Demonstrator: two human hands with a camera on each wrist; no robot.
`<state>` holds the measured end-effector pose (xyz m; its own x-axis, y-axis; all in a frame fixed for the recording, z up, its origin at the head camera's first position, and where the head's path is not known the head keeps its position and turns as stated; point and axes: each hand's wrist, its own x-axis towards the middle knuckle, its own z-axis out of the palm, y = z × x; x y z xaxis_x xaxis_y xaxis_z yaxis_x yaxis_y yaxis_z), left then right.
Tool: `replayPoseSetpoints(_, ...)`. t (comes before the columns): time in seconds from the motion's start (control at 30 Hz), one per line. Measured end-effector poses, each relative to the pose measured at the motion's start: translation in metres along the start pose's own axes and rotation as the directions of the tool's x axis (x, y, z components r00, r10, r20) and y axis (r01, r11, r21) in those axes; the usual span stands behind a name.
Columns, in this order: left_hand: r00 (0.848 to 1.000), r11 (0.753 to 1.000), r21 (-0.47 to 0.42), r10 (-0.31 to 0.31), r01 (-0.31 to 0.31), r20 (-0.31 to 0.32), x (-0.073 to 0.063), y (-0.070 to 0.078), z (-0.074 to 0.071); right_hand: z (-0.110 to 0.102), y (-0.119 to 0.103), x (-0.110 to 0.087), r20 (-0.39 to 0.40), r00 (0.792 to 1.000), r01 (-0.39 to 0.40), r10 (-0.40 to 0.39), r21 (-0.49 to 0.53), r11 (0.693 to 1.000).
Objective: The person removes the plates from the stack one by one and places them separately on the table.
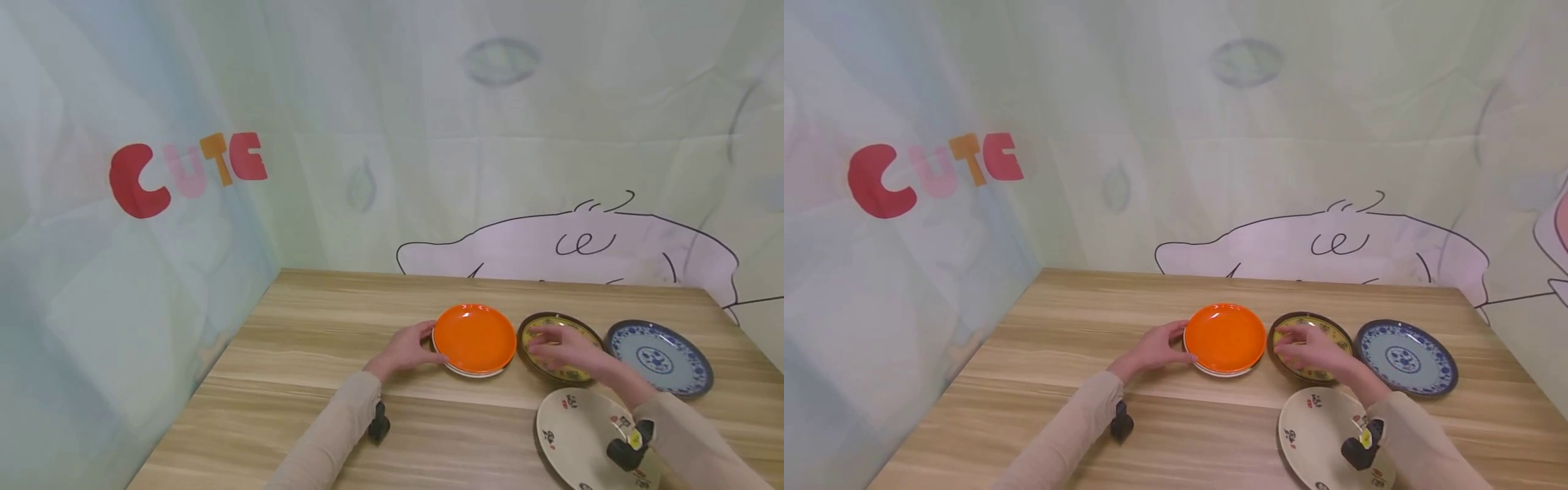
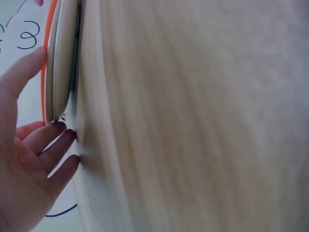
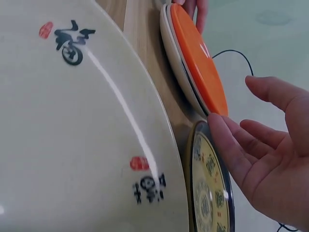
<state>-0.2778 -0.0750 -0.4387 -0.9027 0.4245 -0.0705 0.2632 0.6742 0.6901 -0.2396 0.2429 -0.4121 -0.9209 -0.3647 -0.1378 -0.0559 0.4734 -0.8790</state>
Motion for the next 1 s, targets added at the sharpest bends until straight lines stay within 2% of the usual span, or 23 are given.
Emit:
replayPoseSetpoints(0.1,1.000,1.000,0.004,0.008,-0.008,0.002,0.000,-0.001,0.000,0.006,-0.003,0.007,0.014,1.000,0.011,-0.012,0.014,1.000)
replayPoseSetpoints(0.27,1.000,1.000,0.006,0.004,-0.004,0.002,0.001,-0.001,0.000,0.013,-0.007,0.013,0.027,0.999,-0.019,0.018,0.045,0.999)
replayPoseSetpoints(0.5,1.000,1.000,0.005,-0.008,0.008,-0.001,0.001,0.000,0.001,0.018,-0.010,0.015,0.006,0.999,-0.049,0.049,0.073,0.996)
replayPoseSetpoints(0.9,1.000,1.000,-0.007,-0.021,0.021,0.005,-0.001,0.002,-0.001,0.023,-0.013,0.021,-0.066,0.993,-0.094,0.094,0.001,0.996)
replayPoseSetpoints(1.0,1.000,1.000,-0.011,-0.024,0.025,0.007,-0.001,0.003,-0.002,0.023,-0.012,0.022,-0.072,0.995,-0.073,0.072,-0.011,0.997)
